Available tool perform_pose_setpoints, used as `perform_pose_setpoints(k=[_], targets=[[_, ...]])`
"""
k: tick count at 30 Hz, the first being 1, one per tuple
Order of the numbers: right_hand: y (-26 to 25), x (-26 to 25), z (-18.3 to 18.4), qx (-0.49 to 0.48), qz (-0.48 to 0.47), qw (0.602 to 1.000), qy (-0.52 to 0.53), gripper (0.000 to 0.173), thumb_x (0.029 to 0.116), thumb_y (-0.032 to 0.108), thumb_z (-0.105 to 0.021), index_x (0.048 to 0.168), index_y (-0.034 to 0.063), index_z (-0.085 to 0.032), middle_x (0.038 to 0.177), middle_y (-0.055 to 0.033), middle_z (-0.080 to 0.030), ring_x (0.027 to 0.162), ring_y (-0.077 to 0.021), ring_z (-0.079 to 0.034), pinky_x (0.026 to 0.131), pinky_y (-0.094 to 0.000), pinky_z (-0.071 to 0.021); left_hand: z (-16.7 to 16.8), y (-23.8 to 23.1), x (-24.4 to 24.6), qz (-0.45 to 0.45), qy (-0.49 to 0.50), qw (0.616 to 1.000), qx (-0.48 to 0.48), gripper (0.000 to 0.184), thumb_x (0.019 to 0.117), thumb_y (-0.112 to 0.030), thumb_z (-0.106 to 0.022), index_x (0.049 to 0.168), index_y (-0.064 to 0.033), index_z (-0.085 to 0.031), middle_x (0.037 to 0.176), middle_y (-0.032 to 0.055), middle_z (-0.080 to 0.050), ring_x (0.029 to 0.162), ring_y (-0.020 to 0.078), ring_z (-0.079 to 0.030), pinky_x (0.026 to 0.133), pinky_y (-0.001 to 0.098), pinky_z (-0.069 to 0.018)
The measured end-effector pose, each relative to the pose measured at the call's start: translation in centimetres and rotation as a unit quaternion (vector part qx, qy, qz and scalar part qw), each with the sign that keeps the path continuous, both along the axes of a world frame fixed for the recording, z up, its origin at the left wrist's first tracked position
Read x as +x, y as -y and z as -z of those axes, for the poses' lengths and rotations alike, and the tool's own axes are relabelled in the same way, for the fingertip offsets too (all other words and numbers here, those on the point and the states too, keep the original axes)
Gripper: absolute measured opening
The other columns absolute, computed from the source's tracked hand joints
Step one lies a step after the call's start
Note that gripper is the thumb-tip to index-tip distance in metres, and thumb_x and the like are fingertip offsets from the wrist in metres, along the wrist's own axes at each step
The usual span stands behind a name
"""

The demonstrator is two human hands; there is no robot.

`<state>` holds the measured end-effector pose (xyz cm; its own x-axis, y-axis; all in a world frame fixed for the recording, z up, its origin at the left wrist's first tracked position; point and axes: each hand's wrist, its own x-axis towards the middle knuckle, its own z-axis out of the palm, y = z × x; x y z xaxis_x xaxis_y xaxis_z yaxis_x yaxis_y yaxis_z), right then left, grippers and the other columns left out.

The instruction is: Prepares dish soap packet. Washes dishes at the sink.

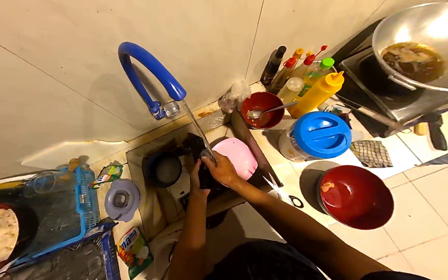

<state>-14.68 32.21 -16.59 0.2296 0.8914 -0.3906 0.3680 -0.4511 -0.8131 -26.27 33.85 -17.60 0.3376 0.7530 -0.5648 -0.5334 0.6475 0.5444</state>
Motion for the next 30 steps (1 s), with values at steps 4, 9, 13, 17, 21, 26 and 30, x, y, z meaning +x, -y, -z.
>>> perform_pose_setpoints(k=[4, 9, 13, 17, 21, 26, 30], targets=[[3.3, -1.1, -1.7, 0.027, -0.011, 0.999, 0.039, 0.056, 0.1014, 0.051, -0.055, 0.129, 0.0036, -0.064, 0.117, -0.0176, -0.070, 0.109, -0.0324, -0.068, 0.097, -0.0542, -0.0530, 0.3, -0.8, -0.1, -0.067, -0.097, 0.993, -0.025, 0.031, 0.1089, -0.029, -0.038, 0.112, -0.0053, -0.058, 0.087, 0.0082, -0.067, 0.074, 0.0154, -0.068, 0.065, 0.0339, -0.0594], [2.9, -0.8, 0.9, -0.009, 0.010, 1.000, 0.024, 0.057, 0.1033, 0.050, -0.053, 0.135, 0.0029, -0.061, 0.126, -0.0209, -0.067, 0.118, -0.0349, -0.065, 0.103, -0.0549, -0.0502, 1.1, -0.3, -0.2, -0.050, -0.165, 0.985, -0.025, 0.045, 0.1112, -0.039, -0.034, 0.134, -0.0044, -0.051, 0.110, 0.0144, -0.067, 0.094, 0.0213, -0.068, 0.081, 0.0415, -0.0582], [1.0, 1.0, 2.2, -0.024, -0.050, 0.998, 0.027, 0.058, 0.1040, 0.053, -0.050, 0.132, 0.0036, -0.062, 0.122, -0.0202, -0.068, 0.115, -0.0356, -0.065, 0.101, -0.0563, -0.0495, -0.4, 1.0, -1.5, 0.034, -0.160, 0.986, -0.010, 0.048, 0.1120, -0.039, -0.031, 0.135, -0.0033, -0.053, 0.113, 0.0138, -0.069, 0.099, 0.0210, -0.069, 0.085, 0.0416, -0.0592], [-1.1, 1.8, 3.4, -0.013, -0.062, 0.998, 0.026, 0.053, 0.1035, 0.051, -0.055, 0.129, 0.0042, -0.063, 0.113, -0.0212, -0.069, 0.107, -0.0373, -0.067, 0.095, -0.0597, -0.0510, -1.6, 2.2, -3.1, 0.104, -0.091, 0.990, -0.032, 0.045, 0.1124, -0.037, -0.030, 0.130, -0.0045, -0.056, 0.104, 0.0133, -0.072, 0.090, 0.0217, -0.073, 0.077, 0.0400, -0.0632], [-4.4, 3.5, 6.1, -0.016, -0.052, 0.998, 0.036, 0.053, 0.1041, 0.050, -0.054, 0.130, 0.0041, -0.062, 0.113, -0.0243, -0.069, 0.105, -0.0427, -0.067, 0.090, -0.0653, -0.0519, 0.2, 3.5, -5.2, 0.171, 0.105, 0.977, -0.069, 0.058, 0.1106, -0.046, -0.022, 0.136, -0.0016, -0.051, 0.119, 0.0243, -0.067, 0.106, 0.0364, -0.070, 0.088, 0.0519, -0.0599], [-5.7, 3.8, 6.2, 0.034, -0.112, 0.987, 0.109, 0.051, 0.1000, 0.044, -0.065, 0.135, 0.0058, -0.062, 0.129, -0.0234, -0.063, 0.120, -0.0426, -0.062, 0.097, -0.0638, -0.0506, 1.6, 4.0, -6.4, 0.212, 0.172, 0.960, -0.067, 0.060, 0.1079, -0.049, -0.028, 0.139, -0.0023, -0.050, 0.124, 0.0259, -0.064, 0.109, 0.0394, -0.067, 0.091, 0.0539, -0.0580], [-2.1, 0.4, 2.9, 0.031, -0.183, 0.975, 0.124, 0.058, 0.0978, 0.056, -0.061, 0.130, 0.0077, -0.066, 0.133, -0.0199, -0.063, 0.124, -0.0379, -0.060, 0.103, -0.0577, -0.0485, 0.6, 2.9, -5.1, 0.147, 0.068, 0.981, -0.106, 0.051, 0.1097, -0.042, -0.025, 0.124, -0.0058, -0.058, 0.102, 0.0178, -0.072, 0.090, 0.0301, -0.073, 0.075, 0.0466, -0.0630]])
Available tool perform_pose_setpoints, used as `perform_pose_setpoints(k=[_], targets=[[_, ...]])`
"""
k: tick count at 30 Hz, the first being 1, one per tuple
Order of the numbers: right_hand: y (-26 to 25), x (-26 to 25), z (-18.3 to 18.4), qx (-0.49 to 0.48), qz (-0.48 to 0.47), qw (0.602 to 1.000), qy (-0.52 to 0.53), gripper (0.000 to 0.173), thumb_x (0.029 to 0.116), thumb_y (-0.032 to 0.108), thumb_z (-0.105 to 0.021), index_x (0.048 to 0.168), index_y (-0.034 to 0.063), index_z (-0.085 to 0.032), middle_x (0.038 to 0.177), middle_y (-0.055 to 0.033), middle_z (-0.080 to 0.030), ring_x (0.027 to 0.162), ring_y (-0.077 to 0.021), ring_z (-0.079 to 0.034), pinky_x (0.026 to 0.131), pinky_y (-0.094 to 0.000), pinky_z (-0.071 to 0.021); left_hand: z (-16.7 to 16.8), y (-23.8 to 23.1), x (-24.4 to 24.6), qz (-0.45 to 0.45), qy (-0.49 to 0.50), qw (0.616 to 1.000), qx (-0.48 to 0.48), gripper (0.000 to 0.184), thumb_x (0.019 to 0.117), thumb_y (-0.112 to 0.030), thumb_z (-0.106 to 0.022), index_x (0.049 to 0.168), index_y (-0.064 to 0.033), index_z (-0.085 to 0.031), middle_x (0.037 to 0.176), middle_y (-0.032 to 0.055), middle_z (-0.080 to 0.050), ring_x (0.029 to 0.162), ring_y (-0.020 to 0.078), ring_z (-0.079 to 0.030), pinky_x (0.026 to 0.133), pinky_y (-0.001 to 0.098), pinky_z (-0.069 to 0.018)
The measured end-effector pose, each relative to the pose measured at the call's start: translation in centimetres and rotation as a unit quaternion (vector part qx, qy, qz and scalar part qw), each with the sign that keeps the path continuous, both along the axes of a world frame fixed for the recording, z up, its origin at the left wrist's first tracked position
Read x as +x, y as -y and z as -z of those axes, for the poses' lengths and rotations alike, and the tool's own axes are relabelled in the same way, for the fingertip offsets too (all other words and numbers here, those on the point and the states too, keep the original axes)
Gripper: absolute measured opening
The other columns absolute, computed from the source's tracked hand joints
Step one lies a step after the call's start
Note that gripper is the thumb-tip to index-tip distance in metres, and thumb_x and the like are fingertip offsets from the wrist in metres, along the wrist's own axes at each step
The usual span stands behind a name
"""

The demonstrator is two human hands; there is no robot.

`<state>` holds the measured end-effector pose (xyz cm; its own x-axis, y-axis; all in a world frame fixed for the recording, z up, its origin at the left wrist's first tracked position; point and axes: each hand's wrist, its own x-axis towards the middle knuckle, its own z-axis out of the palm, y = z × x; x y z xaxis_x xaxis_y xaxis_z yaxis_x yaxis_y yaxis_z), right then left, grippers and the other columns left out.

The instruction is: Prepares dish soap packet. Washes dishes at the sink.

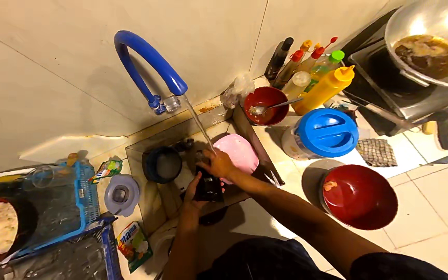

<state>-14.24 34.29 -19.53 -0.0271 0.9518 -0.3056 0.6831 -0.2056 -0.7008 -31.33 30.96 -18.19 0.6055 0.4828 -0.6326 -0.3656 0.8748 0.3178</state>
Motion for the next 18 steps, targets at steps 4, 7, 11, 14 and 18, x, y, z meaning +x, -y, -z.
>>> perform_pose_setpoints(k=[4, 7, 11, 14, 18], targets=[[-0.4, 0.7, 0.3, -0.071, -0.014, 0.997, 0.016, 0.054, 0.1032, 0.051, -0.052, 0.117, 0.0020, -0.069, 0.114, -0.0221, -0.070, 0.112, -0.0393, -0.066, 0.095, -0.0605, -0.0505, 0.9, 0.8, 0.2, 0.062, 0.037, 0.997, -0.013, 0.055, 0.1085, -0.045, -0.024, 0.129, -0.0032, -0.054, 0.106, 0.0223, -0.069, 0.094, 0.0358, -0.071, 0.080, 0.0512, -0.0612], [-2.2, 2.6, 2.6, -0.093, 0.048, 0.993, 0.051, 0.050, 0.1026, 0.048, -0.056, 0.108, 0.0010, -0.072, 0.110, -0.0239, -0.070, 0.107, -0.0421, -0.067, 0.090, -0.0635, -0.0526, 0.9, 1.9, 0.7, 0.090, 0.060, 0.994, 0.005, 0.057, 0.1079, -0.045, -0.027, 0.136, -0.0018, -0.051, 0.114, 0.0253, -0.067, 0.099, 0.0371, -0.070, 0.083, 0.0510, -0.0608], [-0.6, 0.3, 0.0, -0.073, 0.029, 0.996, 0.032, 0.057, 0.1032, 0.053, -0.053, 0.129, 0.0039, -0.066, 0.121, -0.0234, -0.068, 0.117, -0.0413, -0.064, 0.099, -0.0607, -0.0491, 0.1, 0.7, 0.2, 0.071, 0.043, 0.996, -0.015, 0.058, 0.1072, -0.048, -0.025, 0.126, -0.0016, -0.055, 0.103, 0.0220, -0.069, 0.090, 0.0349, -0.071, 0.077, 0.0495, -0.0621], [0.2, 0.7, 0.3, -0.099, 0.057, 0.993, 0.017, 0.056, 0.1036, 0.053, -0.053, 0.136, 0.0074, -0.063, 0.125, -0.0231, -0.068, 0.117, -0.0424, -0.064, 0.099, -0.0639, -0.0486, -0.7, 0.5, -0.4, 0.092, -0.073, 0.993, -0.003, 0.054, 0.1093, -0.045, -0.025, 0.124, -0.0031, -0.055, 0.094, 0.0180, -0.069, 0.080, 0.0307, -0.071, 0.069, 0.0466, -0.0617], [0.7, 3.7, 0.7, -0.121, 0.093, 0.985, 0.080, 0.051, 0.0997, 0.049, -0.059, 0.130, 0.0088, -0.067, 0.122, -0.0226, -0.069, 0.116, -0.0438, -0.065, 0.097, -0.0687, -0.0475, -3.2, 0.5, -0.2, 0.155, -0.302, 0.925, 0.169, 0.046, 0.1082, -0.032, -0.040, 0.149, -0.0106, -0.043, 0.115, 0.0117, -0.064, 0.090, 0.0177, -0.065, 0.078, 0.0362, -0.0563]])
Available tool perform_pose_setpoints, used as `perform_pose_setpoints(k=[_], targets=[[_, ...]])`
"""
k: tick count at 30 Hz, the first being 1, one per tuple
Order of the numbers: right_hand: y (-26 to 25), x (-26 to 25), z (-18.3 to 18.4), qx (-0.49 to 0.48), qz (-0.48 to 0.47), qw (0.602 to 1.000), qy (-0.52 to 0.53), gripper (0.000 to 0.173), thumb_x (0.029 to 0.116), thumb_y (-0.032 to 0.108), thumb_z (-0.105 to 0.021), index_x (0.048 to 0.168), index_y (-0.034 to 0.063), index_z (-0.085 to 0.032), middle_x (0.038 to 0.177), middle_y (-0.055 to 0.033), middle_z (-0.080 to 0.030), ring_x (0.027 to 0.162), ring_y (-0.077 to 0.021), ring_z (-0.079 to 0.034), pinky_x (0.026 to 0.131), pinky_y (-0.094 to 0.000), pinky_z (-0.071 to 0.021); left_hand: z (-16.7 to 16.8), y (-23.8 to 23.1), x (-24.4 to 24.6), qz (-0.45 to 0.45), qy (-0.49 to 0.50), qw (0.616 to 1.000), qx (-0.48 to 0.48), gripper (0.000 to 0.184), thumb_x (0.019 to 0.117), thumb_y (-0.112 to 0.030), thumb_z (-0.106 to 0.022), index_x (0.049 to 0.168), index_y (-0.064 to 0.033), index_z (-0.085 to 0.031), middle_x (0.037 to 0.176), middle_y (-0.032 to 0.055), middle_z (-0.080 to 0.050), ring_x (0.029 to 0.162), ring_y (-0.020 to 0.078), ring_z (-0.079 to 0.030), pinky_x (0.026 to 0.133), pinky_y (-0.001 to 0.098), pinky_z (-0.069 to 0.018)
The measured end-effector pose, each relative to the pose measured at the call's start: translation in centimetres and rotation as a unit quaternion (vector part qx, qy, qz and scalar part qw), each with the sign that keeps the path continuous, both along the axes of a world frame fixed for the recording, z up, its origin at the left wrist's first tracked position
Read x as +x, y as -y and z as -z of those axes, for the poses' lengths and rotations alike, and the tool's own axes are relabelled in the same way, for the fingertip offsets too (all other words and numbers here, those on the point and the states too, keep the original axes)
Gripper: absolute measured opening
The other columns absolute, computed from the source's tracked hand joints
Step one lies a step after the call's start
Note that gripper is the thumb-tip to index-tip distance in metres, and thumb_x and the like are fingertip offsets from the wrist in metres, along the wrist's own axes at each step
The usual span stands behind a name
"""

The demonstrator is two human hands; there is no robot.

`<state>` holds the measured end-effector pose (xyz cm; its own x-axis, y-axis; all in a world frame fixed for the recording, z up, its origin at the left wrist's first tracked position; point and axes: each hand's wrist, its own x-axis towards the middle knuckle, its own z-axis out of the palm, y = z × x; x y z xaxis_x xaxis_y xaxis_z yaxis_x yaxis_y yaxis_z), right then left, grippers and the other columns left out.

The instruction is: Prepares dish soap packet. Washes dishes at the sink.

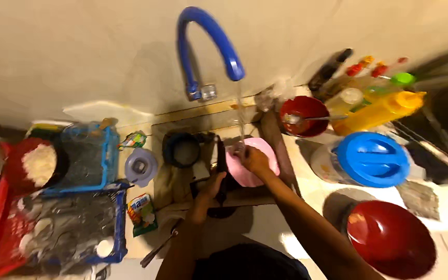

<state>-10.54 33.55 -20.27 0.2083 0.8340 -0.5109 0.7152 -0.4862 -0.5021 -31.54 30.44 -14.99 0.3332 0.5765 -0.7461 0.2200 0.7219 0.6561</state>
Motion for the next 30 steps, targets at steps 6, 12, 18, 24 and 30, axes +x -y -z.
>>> perform_pose_setpoints(k=[6, 12, 18, 24, 30], targets=[[2.0, 0.9, -0.1, -0.031, 0.017, 0.995, -0.093, 0.052, 0.1046, 0.049, -0.053, 0.119, 0.0013, -0.068, 0.098, -0.0212, -0.071, 0.084, -0.0375, -0.069, 0.078, -0.0618, -0.0549, -0.6, -1.8, -0.8, -0.109, 0.083, 0.988, -0.067, 0.038, 0.1068, -0.040, -0.042, 0.115, -0.0072, -0.060, 0.084, 0.0082, -0.067, 0.069, 0.0186, -0.066, 0.062, 0.0362, -0.0582], [2.5, 0.0, -0.8, -0.056, 0.031, 0.995, -0.072, 0.051, 0.1030, 0.048, -0.057, 0.122, 0.0016, -0.066, 0.103, -0.0210, -0.071, 0.091, -0.0364, -0.070, 0.084, -0.0599, -0.0550, 0.2, -3.0, 1.7, 0.146, -0.217, 0.957, 0.128, 0.068, 0.1024, -0.047, -0.051, 0.161, -0.0190, -0.032, 0.152, 0.0264, -0.045, 0.139, 0.0428, -0.046, 0.110, 0.0652, -0.0385], [4.2, 1.4, -1.9, -0.071, 0.067, 0.993, -0.064, 0.050, 0.1039, 0.046, -0.054, 0.124, 0.0024, -0.065, 0.110, -0.0191, -0.071, 0.102, -0.0349, -0.070, 0.093, -0.0584, -0.0529, -1.0, -5.4, 8.8, 0.275, -0.359, 0.862, 0.228, 0.079, 0.0841, -0.050, -0.075, 0.148, -0.0092, -0.052, 0.148, 0.0255, -0.048, 0.138, 0.0430, -0.044, 0.108, 0.0629, -0.0399], [6.0, 3.3, -1.9, -0.071, 0.100, 0.990, -0.068, 0.046, 0.1019, 0.043, -0.058, 0.124, 0.0035, -0.066, 0.116, -0.0203, -0.070, 0.111, -0.0362, -0.067, 0.098, -0.0610, -0.0501, -1.6, -5.2, 13.5, 0.356, -0.388, 0.810, 0.257, 0.094, 0.0791, -0.040, -0.081, 0.154, -0.0008, -0.039, 0.153, 0.0305, -0.040, 0.141, 0.0478, -0.039, 0.111, 0.0664, -0.0342], [6.4, 3.8, -1.3, -0.075, 0.113, 0.987, -0.089, 0.045, 0.1028, 0.042, -0.057, 0.123, 0.0030, -0.066, 0.113, -0.0200, -0.070, 0.108, -0.0355, -0.067, 0.096, -0.0591, -0.0507, -1.7, -5.1, 15.4, 0.377, -0.415, 0.784, 0.267, 0.088, 0.0792, -0.032, -0.083, 0.149, 0.0010, -0.042, 0.152, 0.0340, -0.038, 0.141, 0.0520, -0.036, 0.109, 0.0692, -0.0340]])
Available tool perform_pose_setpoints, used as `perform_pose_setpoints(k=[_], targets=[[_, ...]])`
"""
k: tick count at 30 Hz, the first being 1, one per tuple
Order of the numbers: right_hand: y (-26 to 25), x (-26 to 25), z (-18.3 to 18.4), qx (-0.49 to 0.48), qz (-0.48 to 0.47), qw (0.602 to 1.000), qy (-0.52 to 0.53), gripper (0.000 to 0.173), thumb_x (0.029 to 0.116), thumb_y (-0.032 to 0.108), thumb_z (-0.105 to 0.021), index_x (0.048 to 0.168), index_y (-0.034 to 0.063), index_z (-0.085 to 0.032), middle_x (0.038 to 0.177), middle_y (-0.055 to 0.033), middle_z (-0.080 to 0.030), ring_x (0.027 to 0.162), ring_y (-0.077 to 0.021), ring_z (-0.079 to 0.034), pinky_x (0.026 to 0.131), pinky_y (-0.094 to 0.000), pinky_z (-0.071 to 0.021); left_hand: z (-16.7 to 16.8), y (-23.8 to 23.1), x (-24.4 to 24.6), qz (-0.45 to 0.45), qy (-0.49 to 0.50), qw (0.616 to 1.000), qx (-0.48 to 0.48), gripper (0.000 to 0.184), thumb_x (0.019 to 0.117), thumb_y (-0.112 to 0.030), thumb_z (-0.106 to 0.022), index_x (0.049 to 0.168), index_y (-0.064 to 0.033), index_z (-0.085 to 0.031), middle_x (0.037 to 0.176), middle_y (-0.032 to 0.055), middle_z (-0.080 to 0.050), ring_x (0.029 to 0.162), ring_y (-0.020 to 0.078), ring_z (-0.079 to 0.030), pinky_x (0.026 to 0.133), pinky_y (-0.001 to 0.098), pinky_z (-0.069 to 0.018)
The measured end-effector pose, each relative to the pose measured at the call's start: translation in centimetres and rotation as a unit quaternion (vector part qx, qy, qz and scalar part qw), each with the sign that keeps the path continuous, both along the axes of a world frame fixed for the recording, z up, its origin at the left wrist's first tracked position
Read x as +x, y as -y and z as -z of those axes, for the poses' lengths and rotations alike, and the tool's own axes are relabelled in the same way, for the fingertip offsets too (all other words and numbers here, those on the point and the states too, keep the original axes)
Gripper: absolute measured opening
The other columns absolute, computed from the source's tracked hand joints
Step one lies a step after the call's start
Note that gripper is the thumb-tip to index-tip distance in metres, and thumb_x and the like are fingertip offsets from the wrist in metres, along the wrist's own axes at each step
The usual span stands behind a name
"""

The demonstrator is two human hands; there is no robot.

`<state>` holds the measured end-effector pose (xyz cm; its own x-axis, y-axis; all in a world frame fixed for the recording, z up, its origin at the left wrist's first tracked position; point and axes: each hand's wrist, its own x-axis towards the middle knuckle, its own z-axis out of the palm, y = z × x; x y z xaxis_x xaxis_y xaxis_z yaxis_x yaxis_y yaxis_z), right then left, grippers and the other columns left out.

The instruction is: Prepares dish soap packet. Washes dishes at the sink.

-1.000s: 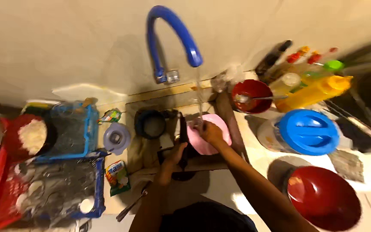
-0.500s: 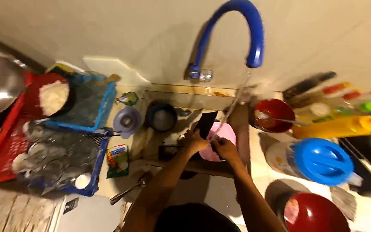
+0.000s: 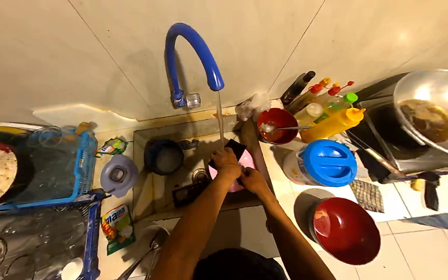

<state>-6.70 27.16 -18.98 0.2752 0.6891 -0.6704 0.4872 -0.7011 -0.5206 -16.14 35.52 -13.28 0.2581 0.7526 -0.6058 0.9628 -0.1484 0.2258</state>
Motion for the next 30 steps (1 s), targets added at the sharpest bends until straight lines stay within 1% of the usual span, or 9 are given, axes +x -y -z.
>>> perform_pose_setpoints(k=[3, 6, 8, 11, 21, 25, 26, 28, 30], targets=[[-0.2, 0.1, 0.1, 0.002, -0.001, 1.000, -0.006, 0.045, 0.1025, 0.042, -0.058, 0.122, 0.0024, -0.066, 0.112, -0.0201, -0.070, 0.107, -0.0355, -0.067, 0.096, -0.0592, -0.0503, -0.3, -0.1, 0.1, -0.003, 0.000, 1.000, 0.012, 0.085, 0.0791, -0.033, -0.083, 0.149, -0.0017, -0.045, 0.150, 0.0320, -0.041, 0.139, 0.0507, -0.039, 0.107, 0.0692, -0.0357], [-0.2, 0.5, 0.0, 0.008, -0.001, 1.000, -0.010, 0.052, 0.1020, 0.049, -0.057, 0.123, 0.0029, -0.065, 0.113, -0.0203, -0.070, 0.108, -0.0356, -0.067, 0.096, -0.0593, -0.0503, -1.0, 0.0, -1.7, -0.035, 0.035, 0.999, -0.005, 0.085, 0.0844, -0.039, -0.080, 0.152, -0.0043, -0.042, 0.149, 0.0287, -0.046, 0.138, 0.0475, -0.043, 0.110, 0.0673, -0.0360], [-0.2, 0.8, -0.2, 0.009, 0.001, 1.000, -0.012, 0.055, 0.1015, 0.052, -0.057, 0.123, 0.0021, -0.065, 0.115, -0.0214, -0.069, 0.110, -0.0368, -0.066, 0.098, -0.0602, -0.0492, -0.5, 0.4, -3.2, -0.065, 0.068, 0.996, 0.007, 0.087, 0.0830, -0.043, -0.080, 0.153, -0.0063, -0.043, 0.146, 0.0263, -0.051, 0.137, 0.0450, -0.046, 0.108, 0.0662, -0.0384], [-0.1, 1.0, -0.2, 0.012, 0.003, 1.000, -0.013, 0.058, 0.1007, 0.055, -0.057, 0.122, 0.0025, -0.066, 0.114, -0.0209, -0.069, 0.109, -0.0363, -0.066, 0.097, -0.0595, -0.0495, 0.0, 1.3, -4.8, -0.104, 0.100, 0.989, 0.021, 0.081, 0.0793, -0.039, -0.081, 0.146, -0.0050, -0.051, 0.142, 0.0237, -0.054, 0.134, 0.0423, -0.049, 0.105, 0.0655, -0.0402], [0.0, 0.5, -0.8, 0.007, 0.002, 1.000, -0.018, 0.056, 0.1015, 0.054, -0.056, 0.121, 0.0031, -0.066, 0.111, -0.0196, -0.070, 0.108, -0.0355, -0.067, 0.096, -0.0591, -0.0499, -1.7, 3.4, -7.1, -0.062, 0.013, 0.998, 0.000, 0.088, 0.0811, -0.036, -0.079, 0.155, -0.0084, -0.040, 0.145, 0.0253, -0.050, 0.137, 0.0435, -0.044, 0.107, 0.0644, -0.0383], [0.1, 0.5, -0.9, 0.008, 0.001, 1.000, -0.018, 0.057, 0.1009, 0.056, -0.056, 0.121, 0.0037, -0.066, 0.112, -0.0196, -0.070, 0.108, -0.0355, -0.067, 0.096, -0.0594, -0.0498, -2.1, 3.8, -8.1, -0.057, 0.005, 0.998, -0.019, 0.081, 0.0840, -0.037, -0.078, 0.152, -0.0084, -0.045, 0.147, 0.0241, -0.049, 0.139, 0.0430, -0.042, 0.108, 0.0646, -0.0371], [0.1, 0.5, -1.0, 0.009, 0.004, 1.000, -0.019, 0.057, 0.1008, 0.056, -0.056, 0.121, 0.0039, -0.066, 0.112, -0.0192, -0.070, 0.108, -0.0352, -0.067, 0.096, -0.0591, -0.0501, -2.0, 3.6, -8.5, -0.066, 0.024, 0.997, -0.033, 0.078, 0.0854, -0.038, -0.076, 0.151, -0.0077, -0.047, 0.146, 0.0238, -0.051, 0.139, 0.0426, -0.044, 0.109, 0.0642, -0.0380], [0.1, 0.6, -1.0, 0.016, 0.010, 0.999, -0.026, 0.056, 0.1007, 0.055, -0.057, 0.122, 0.0035, -0.066, 0.111, -0.0194, -0.070, 0.106, -0.0353, -0.067, 0.096, -0.0591, -0.0504, -1.2, 3.0, -9.5, -0.112, 0.115, 0.983, -0.084, 0.068, 0.0905, -0.036, -0.072, 0.148, -0.0070, -0.050, 0.140, 0.0213, -0.058, 0.133, 0.0369, -0.053, 0.108, 0.0578, -0.0440], [0.1, 0.7, -0.9, 0.026, 0.015, 0.999, -0.037, 0.056, 0.1010, 0.054, -0.057, 0.121, 0.0024, -0.066, 0.108, -0.0195, -0.070, 0.102, -0.0348, -0.068, 0.094, -0.0589, -0.0513, -0.5, 2.5, -9.8, -0.222, 0.261, 0.922, -0.179, 0.055, 0.0993, -0.029, -0.064, 0.147, -0.0052, -0.051, 0.134, 0.0191, -0.062, 0.121, 0.0287, -0.061, 0.102, 0.0473, -0.0504]])
